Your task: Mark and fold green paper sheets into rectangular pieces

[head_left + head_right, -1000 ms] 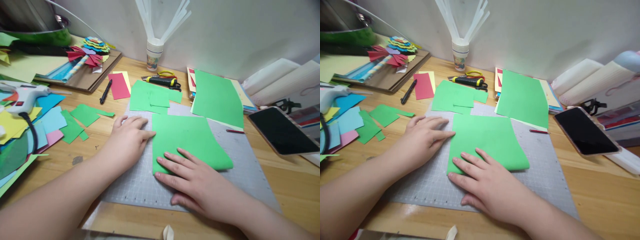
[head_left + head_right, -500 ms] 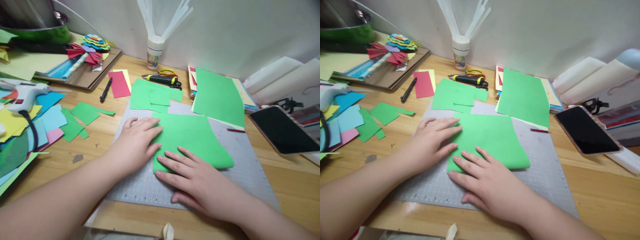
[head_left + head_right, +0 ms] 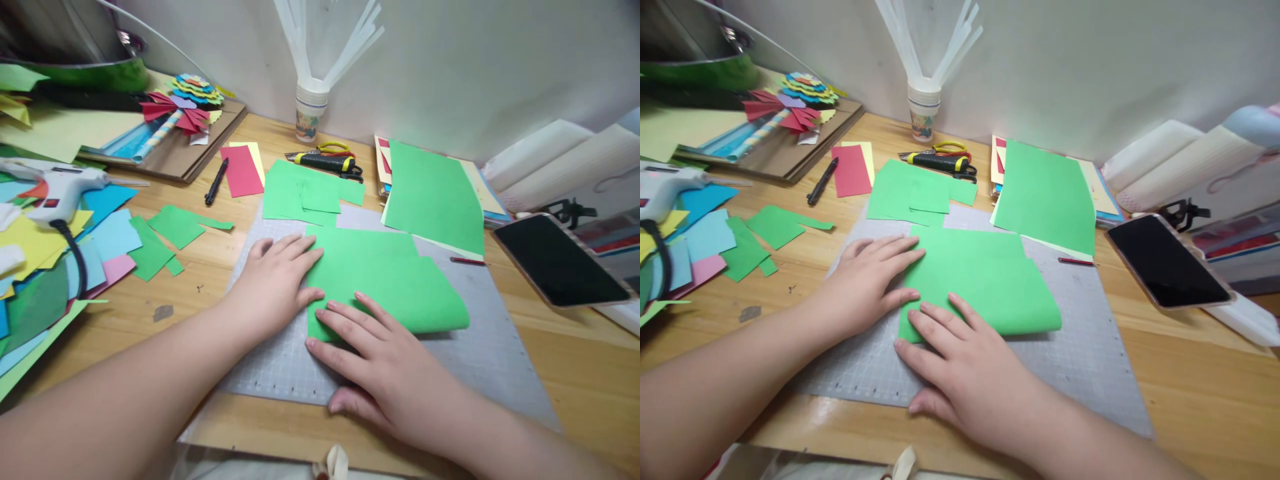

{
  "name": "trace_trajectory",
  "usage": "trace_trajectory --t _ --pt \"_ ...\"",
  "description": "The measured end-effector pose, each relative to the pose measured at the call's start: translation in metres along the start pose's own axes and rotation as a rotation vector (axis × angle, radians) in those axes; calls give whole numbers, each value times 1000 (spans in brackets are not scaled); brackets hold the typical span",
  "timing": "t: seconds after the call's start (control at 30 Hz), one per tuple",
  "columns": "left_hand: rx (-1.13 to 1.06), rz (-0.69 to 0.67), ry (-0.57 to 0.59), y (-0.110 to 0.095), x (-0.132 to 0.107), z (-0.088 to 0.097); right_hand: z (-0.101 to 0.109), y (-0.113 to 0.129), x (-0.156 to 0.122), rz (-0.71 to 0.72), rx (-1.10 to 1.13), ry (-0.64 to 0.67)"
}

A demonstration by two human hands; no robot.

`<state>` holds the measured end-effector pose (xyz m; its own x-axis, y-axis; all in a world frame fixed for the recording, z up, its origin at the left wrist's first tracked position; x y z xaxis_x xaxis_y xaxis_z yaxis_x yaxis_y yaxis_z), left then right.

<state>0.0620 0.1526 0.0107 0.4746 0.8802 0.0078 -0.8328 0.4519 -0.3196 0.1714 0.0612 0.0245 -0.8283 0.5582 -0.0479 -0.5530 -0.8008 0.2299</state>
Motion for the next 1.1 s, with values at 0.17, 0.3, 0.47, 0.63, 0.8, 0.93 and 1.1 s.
trace_trajectory --t 0.17,0.3,0.47,0.63,0.8,0.93,1.1 --pt "15 9 11 1 0 -1 14 8 -9 -164 -68 -220" --pt "24 10 9 2 1 -1 15 5 -23 -370 -80 -279" --pt "43 8 -2 4 2 -1 14 0 -43 -496 -121 -300" --pt "88 18 7 6 3 -2 9 -19 -78 -685 -80 -320" --pt "103 29 -8 9 3 -2 -1 -38 -114 -824 -156 -329" --pt "101 26 -16 11 4 -3 -4 -54 -143 -954 -227 -365" --pt "90 26 -21 11 4 -2 -4 -72 -165 -1044 -236 -299"
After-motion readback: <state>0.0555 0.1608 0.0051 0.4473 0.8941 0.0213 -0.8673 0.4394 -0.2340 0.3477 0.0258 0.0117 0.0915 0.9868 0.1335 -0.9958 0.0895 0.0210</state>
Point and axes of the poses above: each hand's wrist, its own x-axis towards the middle knuckle, its own z-axis out of the back of the hand, y = z × x, the point moved 8 cm from there along x, towards the middle knuckle, and after that the axes turned 2 degrees about y, right-handed, at the moved point
